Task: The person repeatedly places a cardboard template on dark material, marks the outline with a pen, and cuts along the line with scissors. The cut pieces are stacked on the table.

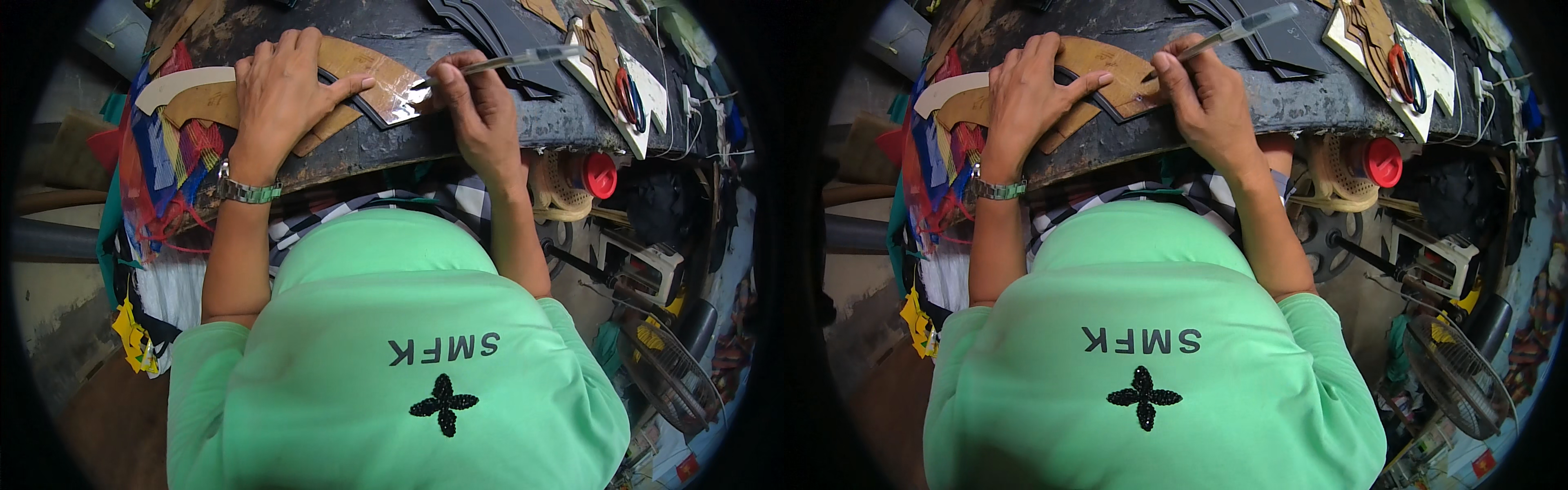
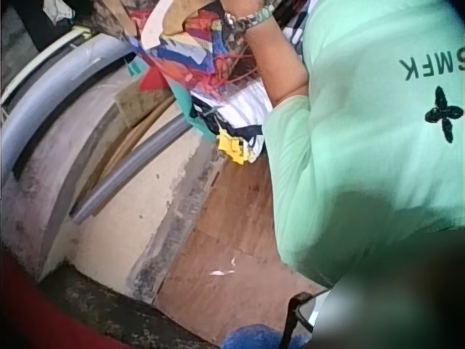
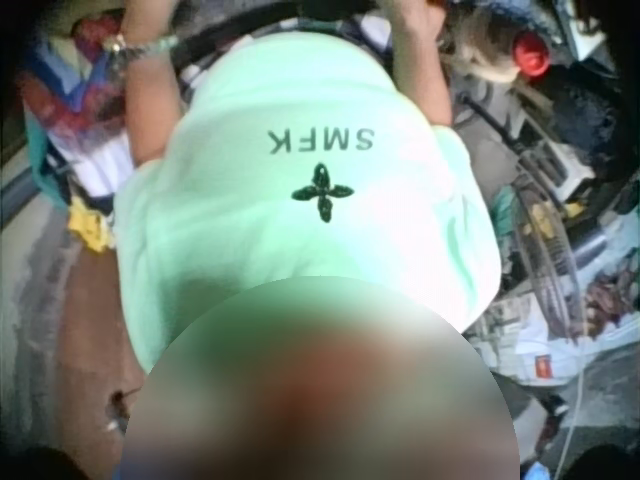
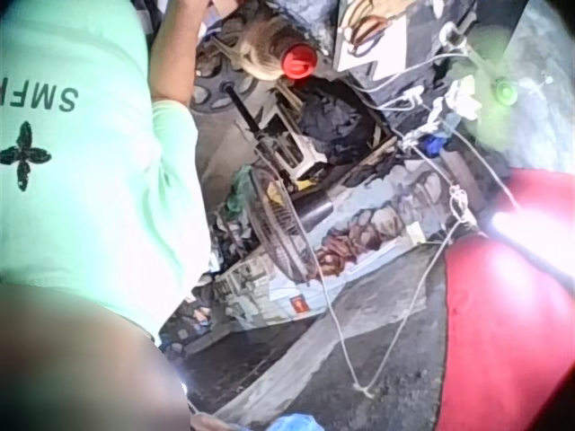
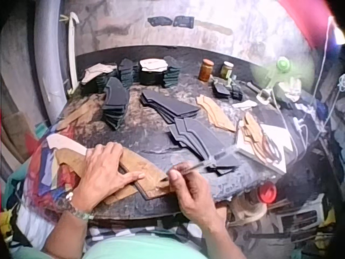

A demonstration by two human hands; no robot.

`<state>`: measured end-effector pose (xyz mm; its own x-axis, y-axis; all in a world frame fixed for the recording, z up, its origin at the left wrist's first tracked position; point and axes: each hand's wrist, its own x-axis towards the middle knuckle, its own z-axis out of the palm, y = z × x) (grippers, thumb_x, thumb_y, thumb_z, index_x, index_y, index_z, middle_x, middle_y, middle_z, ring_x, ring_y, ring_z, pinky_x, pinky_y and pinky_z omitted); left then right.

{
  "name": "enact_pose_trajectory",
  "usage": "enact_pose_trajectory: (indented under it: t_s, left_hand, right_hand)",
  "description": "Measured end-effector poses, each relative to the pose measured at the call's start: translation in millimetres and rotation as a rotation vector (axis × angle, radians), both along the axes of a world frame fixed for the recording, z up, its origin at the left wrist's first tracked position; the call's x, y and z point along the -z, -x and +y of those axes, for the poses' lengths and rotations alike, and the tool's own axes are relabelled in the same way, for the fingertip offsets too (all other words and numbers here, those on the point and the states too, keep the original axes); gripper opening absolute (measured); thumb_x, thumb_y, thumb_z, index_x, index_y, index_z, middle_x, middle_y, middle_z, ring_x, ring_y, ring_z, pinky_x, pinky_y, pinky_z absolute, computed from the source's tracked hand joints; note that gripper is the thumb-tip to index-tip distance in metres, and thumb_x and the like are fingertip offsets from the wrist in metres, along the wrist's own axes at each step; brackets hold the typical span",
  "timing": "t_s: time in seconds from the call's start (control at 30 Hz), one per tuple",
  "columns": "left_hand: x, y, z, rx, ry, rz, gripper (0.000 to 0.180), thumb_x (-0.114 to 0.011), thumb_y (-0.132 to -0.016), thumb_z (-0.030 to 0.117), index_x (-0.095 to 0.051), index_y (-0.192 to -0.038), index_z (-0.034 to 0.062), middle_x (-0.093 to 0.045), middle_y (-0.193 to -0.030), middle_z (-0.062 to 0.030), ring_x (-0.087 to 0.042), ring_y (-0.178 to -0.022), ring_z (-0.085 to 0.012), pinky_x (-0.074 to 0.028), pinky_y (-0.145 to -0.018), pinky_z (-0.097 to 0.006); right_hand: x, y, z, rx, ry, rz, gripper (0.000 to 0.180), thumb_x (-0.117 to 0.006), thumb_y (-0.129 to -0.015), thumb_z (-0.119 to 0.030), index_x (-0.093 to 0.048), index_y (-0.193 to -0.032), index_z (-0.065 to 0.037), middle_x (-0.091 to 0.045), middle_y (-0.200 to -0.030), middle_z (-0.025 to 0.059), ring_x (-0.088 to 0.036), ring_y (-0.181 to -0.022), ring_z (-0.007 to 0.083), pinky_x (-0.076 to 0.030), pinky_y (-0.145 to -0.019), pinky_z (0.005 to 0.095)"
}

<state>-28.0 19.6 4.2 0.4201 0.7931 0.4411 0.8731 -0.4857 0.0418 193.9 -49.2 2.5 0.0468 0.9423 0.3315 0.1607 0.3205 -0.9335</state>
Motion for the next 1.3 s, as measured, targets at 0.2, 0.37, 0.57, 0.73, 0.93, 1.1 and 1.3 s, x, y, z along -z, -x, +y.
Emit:
enact_pose_trajectory:
  t_s: [0.2,0.37,0.57,0.73,0.93,1.1,1.3]
  left_hand:
    - [-0.8,0.0,-0.2,-0.004,0.008,-0.005,0.072,-0.068,-0.073,0.072,-0.064,-0.100,0.0054,-0.065,-0.098,-0.0104,-0.061,-0.092,-0.0328,-0.043,-0.078,-0.048]
    - [-6.1,-0.7,-1.5,-0.027,0.086,0.036,0.071,-0.068,-0.074,0.071,-0.063,-0.102,0.0055,-0.064,-0.099,-0.0109,-0.060,-0.093,-0.0329,-0.043,-0.079,-0.047]
    - [-34.7,-12.5,-6.9,-0.077,0.222,0.129,0.068,-0.070,-0.077,0.063,-0.060,-0.110,0.0031,-0.061,-0.107,-0.0137,-0.057,-0.102,-0.0352,-0.041,-0.086,-0.046]
    - [-56.1,-20.7,12.9,0.001,0.195,0.153,0.053,-0.072,-0.082,0.047,-0.062,-0.108,0.0023,-0.060,-0.103,-0.0155,-0.057,-0.101,-0.0340,-0.041,-0.086,-0.045]
    - [-61.1,-45.5,133.4,0.226,-0.036,0.021,0.033,-0.072,-0.085,0.024,-0.062,-0.108,0.0021,-0.062,-0.105,-0.0154,-0.059,-0.104,-0.0348,-0.046,-0.089,-0.046]
    - [-57.2,-63.5,225.2,0.255,0.131,0.163,0.046,-0.075,-0.082,0.016,-0.059,-0.122,-0.0004,-0.064,-0.115,-0.0198,-0.059,-0.114,-0.0380,-0.047,-0.095,-0.045]
    - [-36.0,-57.9,254.2,0.275,0.251,0.099,0.049,-0.077,-0.080,0.011,-0.062,-0.126,0.0034,-0.067,-0.116,-0.0228,-0.062,-0.112,-0.0401,-0.049,-0.095,-0.045]
  right_hand:
    - [1.2,6.8,-2.5,0.006,-0.011,-0.193,0.012,-0.059,-0.099,-0.011,-0.059,-0.097,0.000,-0.064,-0.072,0.0140,-0.068,-0.065,0.0247,-0.052,-0.062,0.0325]
    - [3.4,14.3,-6.2,-0.032,-0.349,-0.599,0.011,-0.061,-0.097,-0.010,-0.058,-0.098,0.001,-0.063,-0.088,0.0180,-0.062,-0.079,0.0339,-0.050,-0.071,0.0400]
    - [5.3,14.2,-4.4,0.139,-0.116,0.136,0.013,-0.050,-0.103,-0.011,-0.055,-0.104,0.001,-0.057,-0.087,0.0143,-0.057,-0.074,0.0249,-0.047,-0.070,0.0331]
    - [-3.6,8.1,-11.3,0.220,-0.120,-0.739,0.032,-0.070,-0.087,-0.016,-0.056,-0.109,0.002,-0.052,-0.097,0.0183,-0.053,-0.091,0.0346,-0.045,-0.080,0.0441]
    - [-8.2,11.8,-16.0,0.192,-0.077,-0.719,0.046,-0.079,-0.080,-0.017,-0.050,-0.112,0.001,-0.056,-0.101,0.0177,-0.055,-0.095,0.0332,-0.043,-0.079,0.0420]
    - [-26.3,-14.0,-14.5,0.160,0.190,-0.127,0.018,-0.064,-0.093,-0.005,-0.051,-0.105,-0.001,-0.066,-0.086,0.0093,-0.063,-0.081,0.0157,-0.049,-0.073,0.0324]
    - [-48.4,-88.0,-14.0,0.474,-0.157,0.388,0.033,-0.063,-0.096,-0.008,-0.053,-0.125,0.004,-0.065,-0.117,0.0127,-0.063,-0.105,0.0168,-0.048,-0.095,0.0303]
